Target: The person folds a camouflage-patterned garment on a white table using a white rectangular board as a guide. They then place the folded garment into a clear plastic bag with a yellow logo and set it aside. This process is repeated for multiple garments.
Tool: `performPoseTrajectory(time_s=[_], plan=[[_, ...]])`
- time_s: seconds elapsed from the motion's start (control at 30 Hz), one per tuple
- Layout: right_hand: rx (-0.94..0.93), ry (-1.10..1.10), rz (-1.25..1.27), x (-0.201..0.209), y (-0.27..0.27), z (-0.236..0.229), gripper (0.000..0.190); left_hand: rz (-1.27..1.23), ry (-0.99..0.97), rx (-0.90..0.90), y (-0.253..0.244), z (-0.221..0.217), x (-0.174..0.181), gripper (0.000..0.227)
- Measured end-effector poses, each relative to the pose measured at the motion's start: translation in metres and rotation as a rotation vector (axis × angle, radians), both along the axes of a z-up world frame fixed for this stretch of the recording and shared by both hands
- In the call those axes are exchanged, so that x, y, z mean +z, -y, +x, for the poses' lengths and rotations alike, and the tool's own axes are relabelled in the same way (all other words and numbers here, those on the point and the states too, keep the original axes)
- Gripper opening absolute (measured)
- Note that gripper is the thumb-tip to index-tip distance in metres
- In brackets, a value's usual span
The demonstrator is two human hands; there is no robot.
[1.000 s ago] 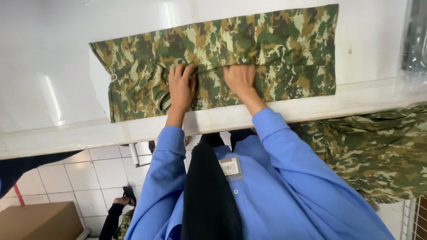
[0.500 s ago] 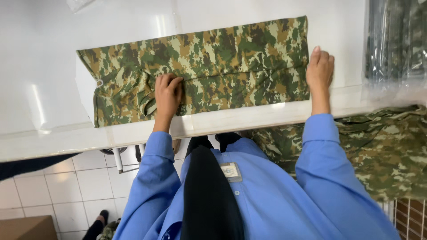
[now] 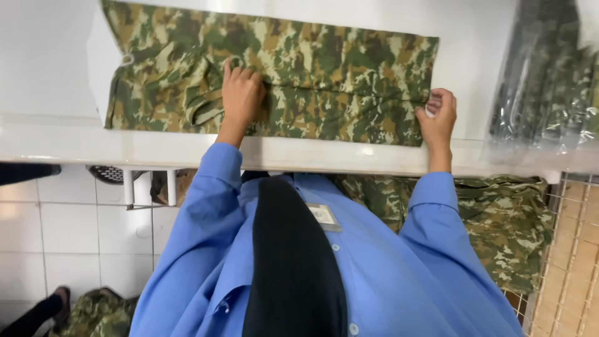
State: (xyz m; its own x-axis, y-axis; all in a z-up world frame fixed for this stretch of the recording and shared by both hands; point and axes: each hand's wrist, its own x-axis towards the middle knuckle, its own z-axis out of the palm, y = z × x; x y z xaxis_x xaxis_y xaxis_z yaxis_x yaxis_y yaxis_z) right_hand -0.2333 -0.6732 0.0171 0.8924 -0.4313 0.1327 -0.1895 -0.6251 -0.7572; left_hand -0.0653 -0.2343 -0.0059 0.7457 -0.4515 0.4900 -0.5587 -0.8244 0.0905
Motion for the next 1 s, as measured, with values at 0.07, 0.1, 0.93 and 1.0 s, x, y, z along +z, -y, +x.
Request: performPoseTrajectory(time_s=[0.07, 0.1, 0.93, 1.0], plan=[[-0.010, -0.011, -0.049, 0.010, -0.004, 0.007, 0.056, -0.015, -0.031, -0.007, 0.000, 0.003, -0.002, 0.010], [0.002, -0.034, -0.079, 0.013, -0.008, 0.012, 0.061, -0.010, -0.074, 0.007, -0.004, 0.003, -0.002, 0.015], [0.006, -0.285, -0.100, 0.015, 0.040, 0.092, 0.029, -0.132, -0.405, 0.072, -0.011, -0.006, -0.002, 0.012], [-0.060, -0.044, -0.232, 0.019, 0.040, 0.128, 0.016, -0.144, -0.431, 0.064, -0.012, -0.008, -0.002, 0.008]])
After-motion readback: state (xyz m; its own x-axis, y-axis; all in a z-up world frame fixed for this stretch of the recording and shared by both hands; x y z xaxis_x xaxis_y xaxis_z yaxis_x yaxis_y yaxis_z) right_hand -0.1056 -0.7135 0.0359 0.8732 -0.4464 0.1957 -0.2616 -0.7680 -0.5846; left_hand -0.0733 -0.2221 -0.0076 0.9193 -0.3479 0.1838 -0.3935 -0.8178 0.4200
